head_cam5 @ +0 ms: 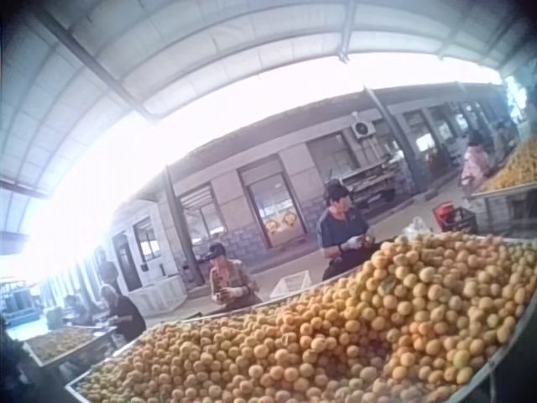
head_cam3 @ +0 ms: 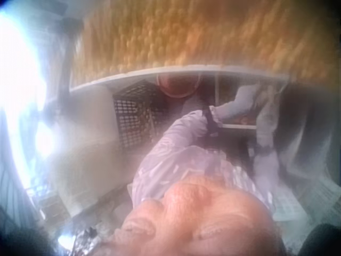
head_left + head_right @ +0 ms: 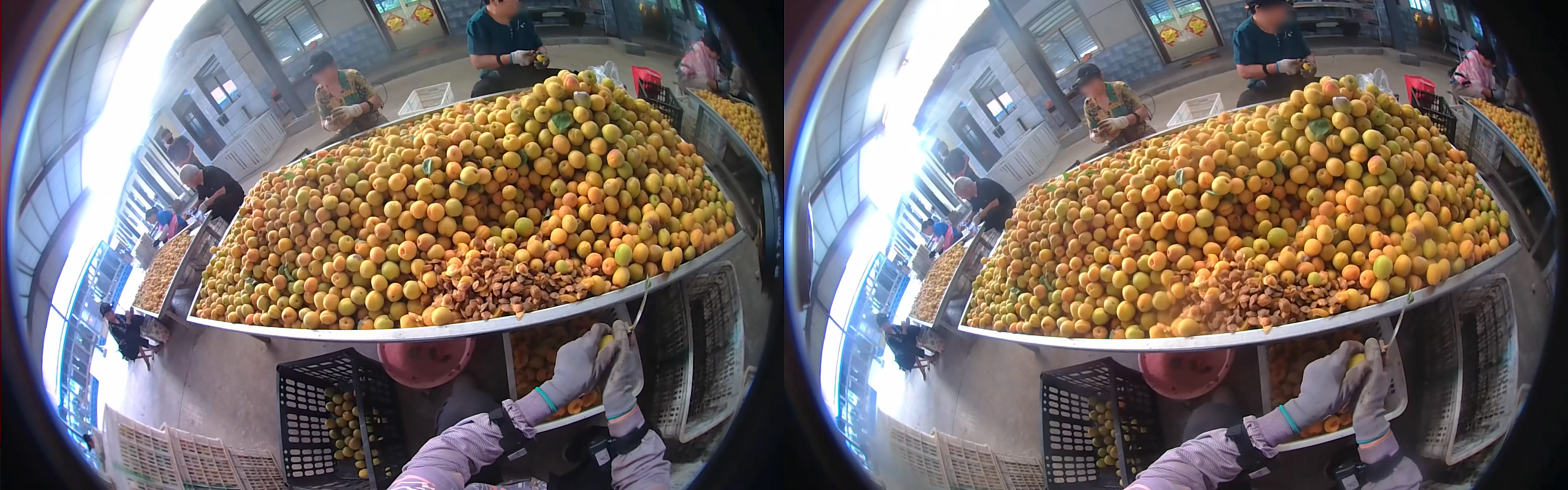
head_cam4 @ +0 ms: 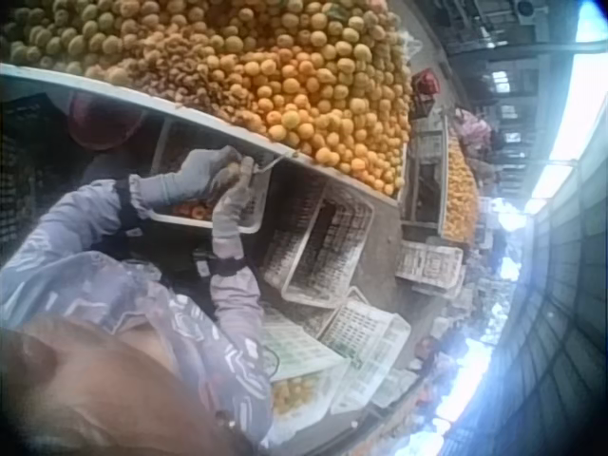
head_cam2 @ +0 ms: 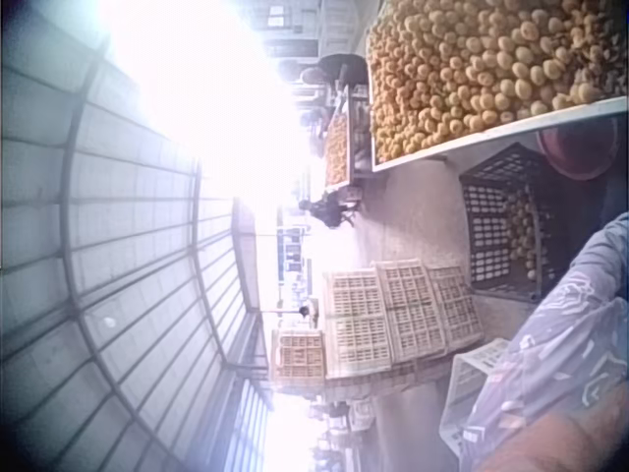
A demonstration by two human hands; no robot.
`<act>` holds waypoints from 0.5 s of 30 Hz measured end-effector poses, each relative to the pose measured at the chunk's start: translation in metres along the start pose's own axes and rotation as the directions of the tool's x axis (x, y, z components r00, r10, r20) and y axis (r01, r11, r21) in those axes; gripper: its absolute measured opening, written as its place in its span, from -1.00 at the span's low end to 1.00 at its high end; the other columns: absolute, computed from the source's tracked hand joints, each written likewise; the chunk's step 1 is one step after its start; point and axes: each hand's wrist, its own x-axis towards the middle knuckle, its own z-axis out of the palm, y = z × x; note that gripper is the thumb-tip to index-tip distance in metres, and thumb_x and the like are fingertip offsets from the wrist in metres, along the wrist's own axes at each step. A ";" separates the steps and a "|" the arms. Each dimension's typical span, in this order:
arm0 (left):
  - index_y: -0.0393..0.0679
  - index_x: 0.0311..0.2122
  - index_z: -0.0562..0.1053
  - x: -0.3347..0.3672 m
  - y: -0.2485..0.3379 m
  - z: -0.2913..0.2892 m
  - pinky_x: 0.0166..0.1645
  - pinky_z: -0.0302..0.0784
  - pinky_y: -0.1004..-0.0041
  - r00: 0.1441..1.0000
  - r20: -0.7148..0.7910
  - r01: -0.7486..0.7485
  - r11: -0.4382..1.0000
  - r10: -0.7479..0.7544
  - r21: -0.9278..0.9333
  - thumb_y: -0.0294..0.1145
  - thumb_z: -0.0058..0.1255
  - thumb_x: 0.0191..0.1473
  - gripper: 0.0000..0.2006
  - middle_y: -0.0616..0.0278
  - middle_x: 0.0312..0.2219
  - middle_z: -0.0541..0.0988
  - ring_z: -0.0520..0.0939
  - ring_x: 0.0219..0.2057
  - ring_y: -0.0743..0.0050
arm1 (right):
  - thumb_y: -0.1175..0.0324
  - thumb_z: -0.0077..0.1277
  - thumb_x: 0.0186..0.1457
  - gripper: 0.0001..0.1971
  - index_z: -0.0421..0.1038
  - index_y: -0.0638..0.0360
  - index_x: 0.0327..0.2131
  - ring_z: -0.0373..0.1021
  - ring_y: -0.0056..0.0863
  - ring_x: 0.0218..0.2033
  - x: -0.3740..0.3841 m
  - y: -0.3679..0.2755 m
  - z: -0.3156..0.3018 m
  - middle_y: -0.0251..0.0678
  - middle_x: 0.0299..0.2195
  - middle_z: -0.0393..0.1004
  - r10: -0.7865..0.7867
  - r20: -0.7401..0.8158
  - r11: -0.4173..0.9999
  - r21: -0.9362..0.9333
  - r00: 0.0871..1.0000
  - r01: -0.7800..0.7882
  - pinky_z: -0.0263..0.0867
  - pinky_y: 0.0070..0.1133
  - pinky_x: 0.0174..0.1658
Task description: Use a knife to remove pits from apricots and place the fruit halves into a basket.
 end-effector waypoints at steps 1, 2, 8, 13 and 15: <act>-0.12 -0.16 0.30 0.000 0.001 0.003 -0.37 0.40 0.18 1.000 0.002 -0.003 1.000 0.003 -0.004 -0.12 -0.14 0.07 -0.68 -0.04 -0.46 0.49 0.52 -0.41 -0.08 | 0.20 -0.20 0.18 -0.60 0.24 0.29 -0.02 0.20 -0.47 -0.01 0.004 0.009 -0.005 -0.19 -0.08 0.30 -0.003 -0.004 1.000 -0.002 1.000 0.003 0.07 -0.60 0.08; -0.13 -0.17 0.29 0.002 0.001 0.006 -0.37 0.41 0.18 0.998 -0.005 0.063 0.997 -0.063 -0.049 -0.13 -0.16 0.09 -0.69 -0.07 -0.46 0.49 0.53 -0.40 -0.11 | 0.22 -0.21 0.19 -0.62 0.24 0.28 -0.02 0.23 -0.51 -0.06 0.014 0.027 -0.015 -0.21 -0.13 0.32 -0.123 0.018 0.985 -0.119 0.992 0.124 0.12 -0.62 0.02; -0.18 -0.22 0.30 0.004 -0.014 0.019 -0.31 0.40 0.27 0.968 -0.095 0.191 0.929 -0.231 -0.317 -0.17 -0.25 0.16 -0.73 -0.06 -0.44 0.48 0.52 -0.37 -0.06 | 0.31 -0.11 0.14 -0.84 0.25 0.18 -0.30 0.19 -0.74 -0.45 0.013 0.001 0.024 -0.45 -0.45 0.28 -0.101 -0.028 0.986 0.128 0.994 0.104 0.14 -0.71 -0.41; -0.30 -0.21 0.28 0.001 -0.057 0.025 -0.18 0.36 0.41 0.908 0.076 0.359 0.668 -0.413 -0.652 -0.14 -0.36 0.22 -0.64 0.07 -0.36 0.45 0.46 -0.29 0.31 | 0.33 0.03 0.05 -0.78 0.22 0.12 -0.55 0.13 -0.80 -0.59 0.010 0.022 0.021 -0.57 -0.61 0.22 -0.468 0.046 0.792 -0.422 0.882 0.442 0.10 -0.71 -0.55; -0.36 -0.15 0.27 -0.003 -0.063 0.030 -0.08 0.32 0.46 0.967 -0.135 0.123 0.858 -0.217 -0.499 -0.13 -0.43 0.24 -0.58 0.11 -0.30 0.40 0.38 -0.21 0.44 | 0.33 0.03 0.04 -0.82 0.27 0.15 -0.53 0.20 -0.76 -0.57 0.005 0.016 0.020 -0.53 -0.61 0.25 -0.444 0.017 0.841 -0.338 0.896 0.423 0.15 -0.70 -0.51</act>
